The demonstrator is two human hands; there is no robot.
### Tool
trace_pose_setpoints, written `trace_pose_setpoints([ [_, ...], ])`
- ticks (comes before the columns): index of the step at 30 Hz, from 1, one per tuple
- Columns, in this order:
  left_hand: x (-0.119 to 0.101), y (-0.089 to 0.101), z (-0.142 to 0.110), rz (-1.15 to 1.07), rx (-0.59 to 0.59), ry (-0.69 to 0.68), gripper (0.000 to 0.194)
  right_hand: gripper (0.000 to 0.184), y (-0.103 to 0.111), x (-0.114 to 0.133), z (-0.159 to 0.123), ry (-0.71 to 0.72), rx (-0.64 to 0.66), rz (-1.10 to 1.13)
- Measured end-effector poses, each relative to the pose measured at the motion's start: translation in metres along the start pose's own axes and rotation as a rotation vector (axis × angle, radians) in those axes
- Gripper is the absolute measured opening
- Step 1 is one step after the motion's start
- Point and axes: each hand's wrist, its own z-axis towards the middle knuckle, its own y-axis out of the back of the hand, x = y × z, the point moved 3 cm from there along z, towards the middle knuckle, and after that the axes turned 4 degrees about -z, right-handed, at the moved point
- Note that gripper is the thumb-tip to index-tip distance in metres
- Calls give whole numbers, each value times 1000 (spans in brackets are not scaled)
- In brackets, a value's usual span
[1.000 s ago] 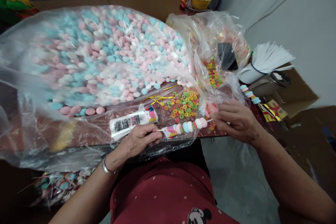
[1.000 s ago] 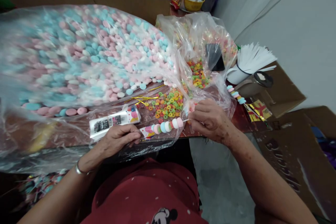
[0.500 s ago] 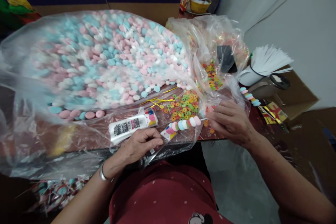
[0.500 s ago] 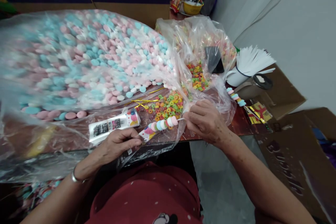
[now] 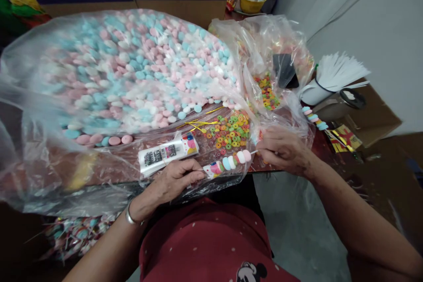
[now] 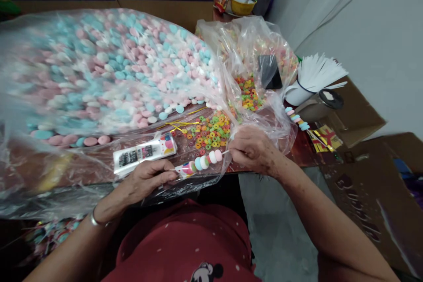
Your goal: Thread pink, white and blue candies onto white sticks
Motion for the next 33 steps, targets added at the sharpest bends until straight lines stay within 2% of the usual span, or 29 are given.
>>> trace_pose_setpoints([
  [4, -1, -2, 0, -96, 101, 16, 27, 22, -8, -1, 1, 10, 29, 94],
  [7, -3, -2, -2, -154, 160, 36, 26, 17, -10, 2, 0, 76, -46, 36],
  [10, -7, -3, -5, -108, 205, 21, 26, 14, -9, 5, 1, 87, -132, 18],
  [16, -17, -18, -7, -51, 250, -22, 21, 25, -14, 8, 12, 95, 64, 65],
  [19, -12, -36, -7, -185, 257, 56, 26, 25, -22, 7, 17, 88, 121, 127],
  [23, -3, -58, -5, -394, 154, 130, 31, 28, -38, 10, 23, 126, 256, 256],
  [28, 0, -67, -12, -615, 91, 169, 49, 26, -39, 9, 29, 125, 326, 302],
  [31, 0, -62, -22, -469, 120, 227, 58, 28, -38, 10, 31, 145, 362, 310],
  [33, 4, -59, -28, -326, 167, 283, 57, 28, -39, 12, 33, 169, 374, 304],
])
